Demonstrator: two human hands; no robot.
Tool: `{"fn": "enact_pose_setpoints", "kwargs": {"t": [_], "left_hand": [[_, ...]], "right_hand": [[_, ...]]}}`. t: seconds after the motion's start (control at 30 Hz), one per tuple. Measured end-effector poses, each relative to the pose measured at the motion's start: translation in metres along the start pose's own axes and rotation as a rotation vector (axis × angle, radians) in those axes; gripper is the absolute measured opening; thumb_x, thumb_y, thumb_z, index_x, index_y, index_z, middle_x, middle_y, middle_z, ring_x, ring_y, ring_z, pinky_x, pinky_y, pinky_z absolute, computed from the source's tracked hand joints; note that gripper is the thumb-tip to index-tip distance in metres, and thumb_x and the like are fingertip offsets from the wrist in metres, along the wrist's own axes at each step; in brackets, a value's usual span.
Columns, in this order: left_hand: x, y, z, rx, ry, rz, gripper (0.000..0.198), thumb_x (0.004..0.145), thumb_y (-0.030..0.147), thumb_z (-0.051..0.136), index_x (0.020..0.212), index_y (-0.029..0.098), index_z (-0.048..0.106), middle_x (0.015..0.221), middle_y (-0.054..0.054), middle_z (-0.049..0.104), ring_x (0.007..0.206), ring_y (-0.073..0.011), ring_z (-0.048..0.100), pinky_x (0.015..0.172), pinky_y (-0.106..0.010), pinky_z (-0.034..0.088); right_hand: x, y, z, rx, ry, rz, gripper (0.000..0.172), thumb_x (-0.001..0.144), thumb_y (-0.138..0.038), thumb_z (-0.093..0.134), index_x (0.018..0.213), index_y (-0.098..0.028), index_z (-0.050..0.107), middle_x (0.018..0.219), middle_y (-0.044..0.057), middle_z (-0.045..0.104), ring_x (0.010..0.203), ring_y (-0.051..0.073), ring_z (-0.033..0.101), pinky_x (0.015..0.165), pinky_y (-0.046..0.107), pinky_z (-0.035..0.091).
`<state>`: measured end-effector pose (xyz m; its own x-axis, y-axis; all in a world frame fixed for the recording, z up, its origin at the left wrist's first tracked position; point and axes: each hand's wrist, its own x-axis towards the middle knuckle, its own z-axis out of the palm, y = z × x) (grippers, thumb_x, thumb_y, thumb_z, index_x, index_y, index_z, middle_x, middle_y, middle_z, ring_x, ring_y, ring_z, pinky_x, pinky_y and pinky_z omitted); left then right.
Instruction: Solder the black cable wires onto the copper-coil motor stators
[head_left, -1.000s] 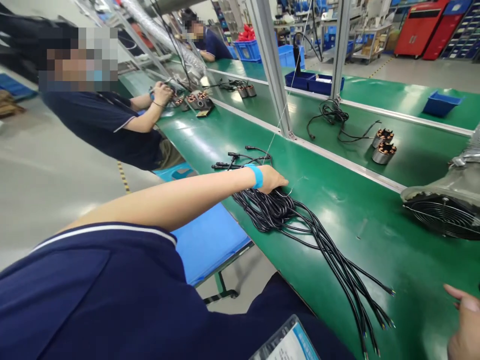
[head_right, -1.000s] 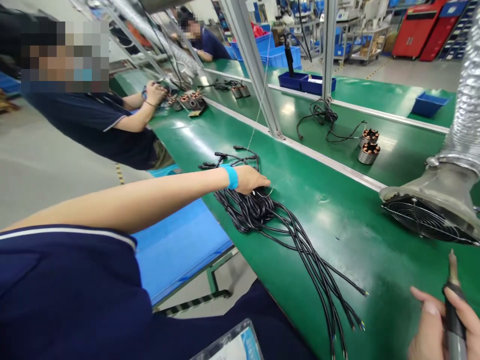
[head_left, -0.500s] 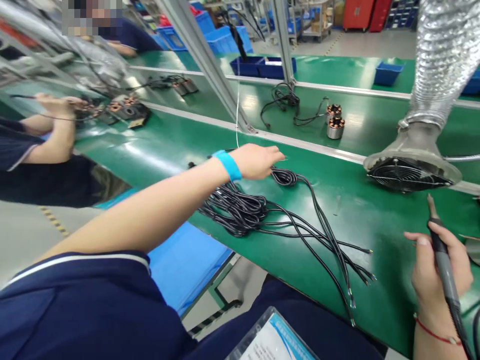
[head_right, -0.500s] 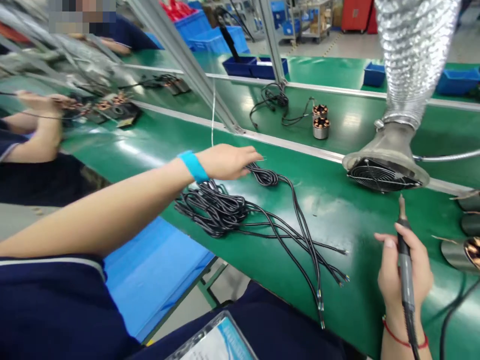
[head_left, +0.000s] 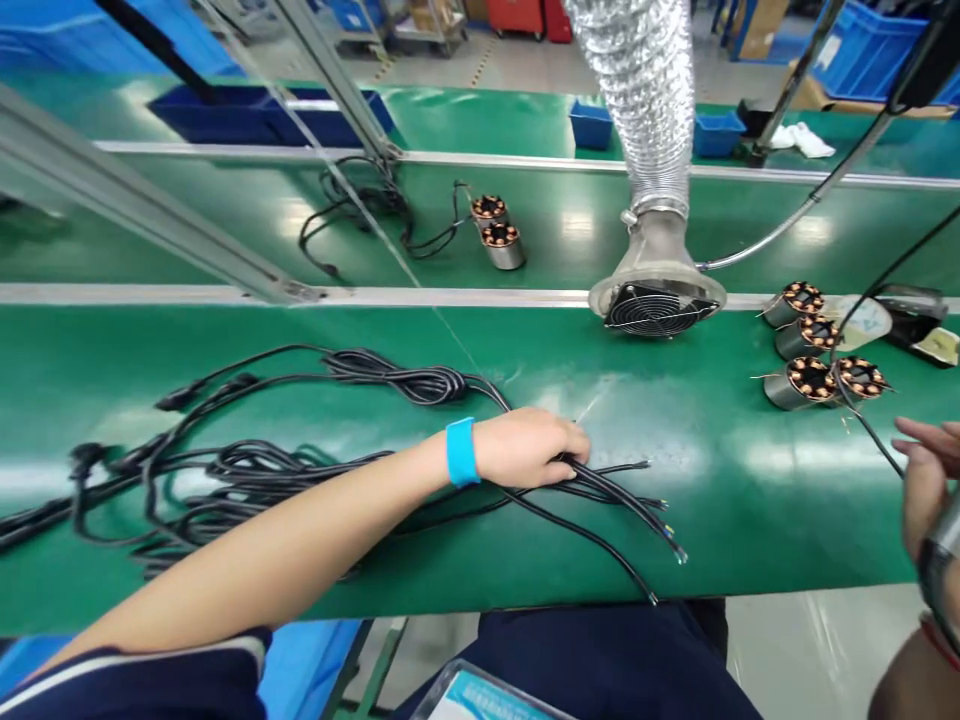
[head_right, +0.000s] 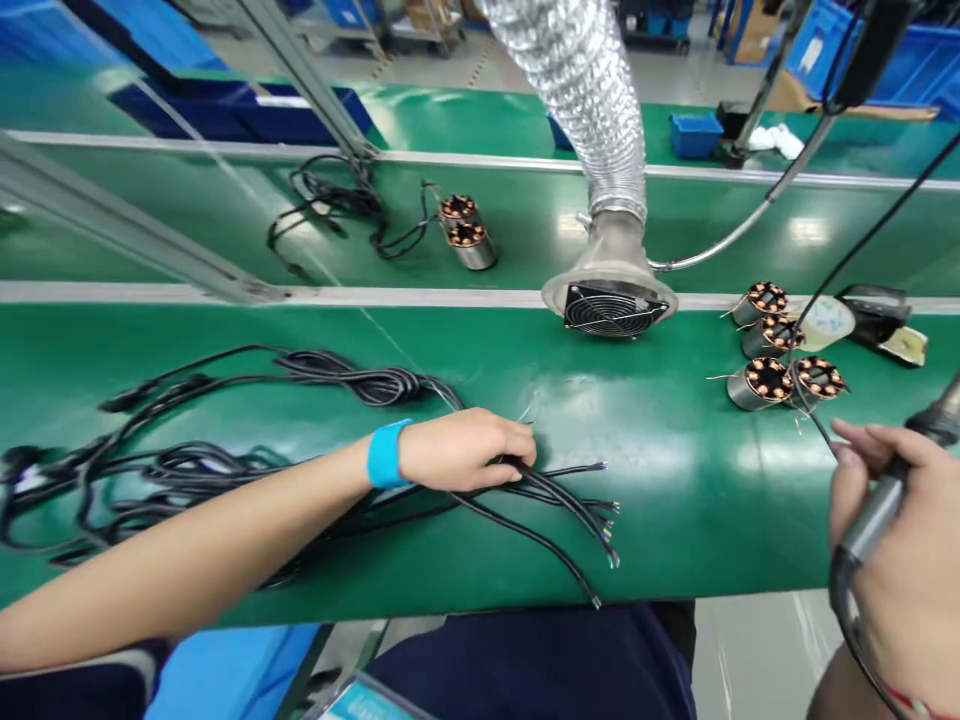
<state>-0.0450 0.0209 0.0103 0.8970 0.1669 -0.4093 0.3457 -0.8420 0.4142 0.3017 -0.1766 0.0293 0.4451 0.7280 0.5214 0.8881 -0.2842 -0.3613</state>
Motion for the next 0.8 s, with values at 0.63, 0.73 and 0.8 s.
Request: {"fn": "enact_pose_setpoints", "kwargs": {"t": [0.63,0.73,0.8], "left_hand": [[0.034,0.001,0.031,-0.109,0.498,-0.149,0.049,0.101,0.043,0.023,0.078,0.018,0.058,0.081,-0.005,0.07,0.073,-0.0157,0.063,0.064,-0.024,0.04],[0.031,0.003,0.028,-0.324,0.575,-0.108,0.043,0.101,0.033,0.023,0.089,0.018,0.061,0.091,-0.005,0.071,0.084,-0.0147,0.064,0.077,-0.025,0.045],[0.031,0.001,0.023,-0.532,0.601,-0.16,0.033,0.099,0.029,0.031,0.095,0.017,0.061,0.079,-0.002,0.067,0.074,-0.0128,0.063,0.074,-0.024,0.047]], "right_hand": [[0.018,-0.07,0.063,-0.32,-0.297,-0.462,0.039,0.093,-0.051,0.045,0.105,-0.016,0.06,0.064,0.006,0.065,0.053,0.022,0.06,0.056,0.032,0.038],[0.003,-0.092,0.061,0.093,-0.377,-0.284,0.035,0.093,-0.045,0.049,0.119,-0.023,0.054,0.096,0.007,0.073,0.078,0.022,0.07,0.068,0.034,0.052],[0.0,-0.092,0.064,0.216,-0.362,-0.209,0.033,0.091,-0.038,0.049,0.122,-0.025,0.051,0.116,0.009,0.07,0.1,0.025,0.069,0.083,0.042,0.055]]}}
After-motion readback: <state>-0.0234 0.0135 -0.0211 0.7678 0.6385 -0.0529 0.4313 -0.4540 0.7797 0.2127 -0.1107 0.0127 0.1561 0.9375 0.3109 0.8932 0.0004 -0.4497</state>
